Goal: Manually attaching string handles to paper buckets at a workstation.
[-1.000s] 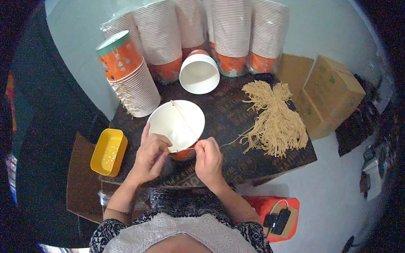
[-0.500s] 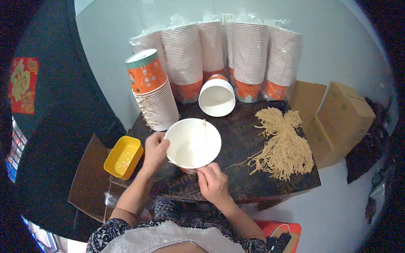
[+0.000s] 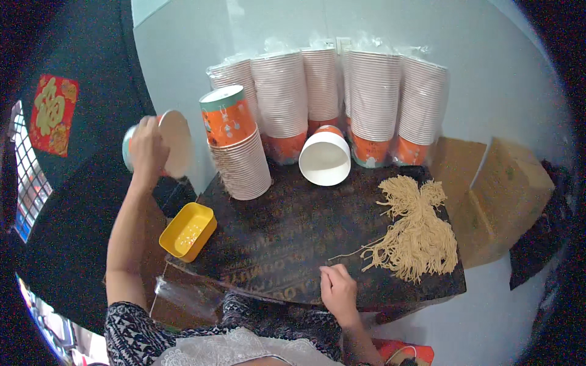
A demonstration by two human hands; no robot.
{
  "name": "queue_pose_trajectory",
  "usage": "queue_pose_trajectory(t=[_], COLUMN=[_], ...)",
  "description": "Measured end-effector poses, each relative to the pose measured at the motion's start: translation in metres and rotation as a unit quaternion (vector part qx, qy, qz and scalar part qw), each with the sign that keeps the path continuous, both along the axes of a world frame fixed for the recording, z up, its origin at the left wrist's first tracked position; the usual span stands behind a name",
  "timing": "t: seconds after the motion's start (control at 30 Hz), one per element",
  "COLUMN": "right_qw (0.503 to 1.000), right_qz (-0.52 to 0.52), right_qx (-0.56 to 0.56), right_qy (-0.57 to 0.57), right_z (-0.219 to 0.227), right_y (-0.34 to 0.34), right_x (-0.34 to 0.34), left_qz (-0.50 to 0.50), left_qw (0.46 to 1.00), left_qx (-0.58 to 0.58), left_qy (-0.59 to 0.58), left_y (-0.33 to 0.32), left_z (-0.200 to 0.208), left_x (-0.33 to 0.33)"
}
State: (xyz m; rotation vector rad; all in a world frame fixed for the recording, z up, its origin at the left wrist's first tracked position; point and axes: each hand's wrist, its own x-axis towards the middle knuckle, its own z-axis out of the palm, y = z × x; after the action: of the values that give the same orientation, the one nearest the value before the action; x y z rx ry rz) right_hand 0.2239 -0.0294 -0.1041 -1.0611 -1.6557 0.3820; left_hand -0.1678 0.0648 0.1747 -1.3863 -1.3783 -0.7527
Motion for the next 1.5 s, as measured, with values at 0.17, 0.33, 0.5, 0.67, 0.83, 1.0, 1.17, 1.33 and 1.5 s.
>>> queue_pose_trajectory(t=[0.17,0.33,0.5,0.67,0.83,1.0,1.17,1.33,1.5], right_qw=[0.999,1.000,0.999,1.000,0.998,0.999,0.995,0.997,0.996], right_qz=[0.005,-0.005,-0.001,0.006,0.019,0.017,-0.002,-0.014,-0.014], right_qx=[-0.014,-0.024,-0.035,-0.026,-0.053,-0.040,-0.075,0.001,0.004], right_qy=[-0.037,-0.017,-0.006,-0.007,-0.018,-0.016,-0.064,-0.080,-0.087], right_z=[-0.003,0.000,0.001,0.001,0.000,0.000,0.002,-0.001,-0.006], right_y=[0.000,-0.002,-0.003,-0.003,-0.001,0.000,-0.001,-0.001,-0.003], right_x=[0.005,0.004,0.001,0.003,0.001,0.002,0.005,-0.004,-0.002], left_qz=[0.080,0.068,0.016,0.041,-0.012,-0.168,-0.199,-0.192,-0.159], left_qw=[0.980,0.957,0.929,0.918,0.926,0.959,0.960,0.973,0.976], left_qx=[0.031,-0.024,-0.066,-0.084,-0.144,-0.139,-0.140,-0.107,-0.150], left_qy=[0.178,0.281,0.365,0.386,0.348,0.183,0.137,0.072,-0.018], left_y=[0.073,0.141,0.173,0.178,0.172,0.111,0.055,0.033,0.039], left_z=[0.045,0.066,0.047,0.010,-0.016,-0.010,-0.013,-0.011,-0.023], left_x=[-0.010,0.020,0.067,0.082,0.075,0.086,0.060,0.015,0.008])
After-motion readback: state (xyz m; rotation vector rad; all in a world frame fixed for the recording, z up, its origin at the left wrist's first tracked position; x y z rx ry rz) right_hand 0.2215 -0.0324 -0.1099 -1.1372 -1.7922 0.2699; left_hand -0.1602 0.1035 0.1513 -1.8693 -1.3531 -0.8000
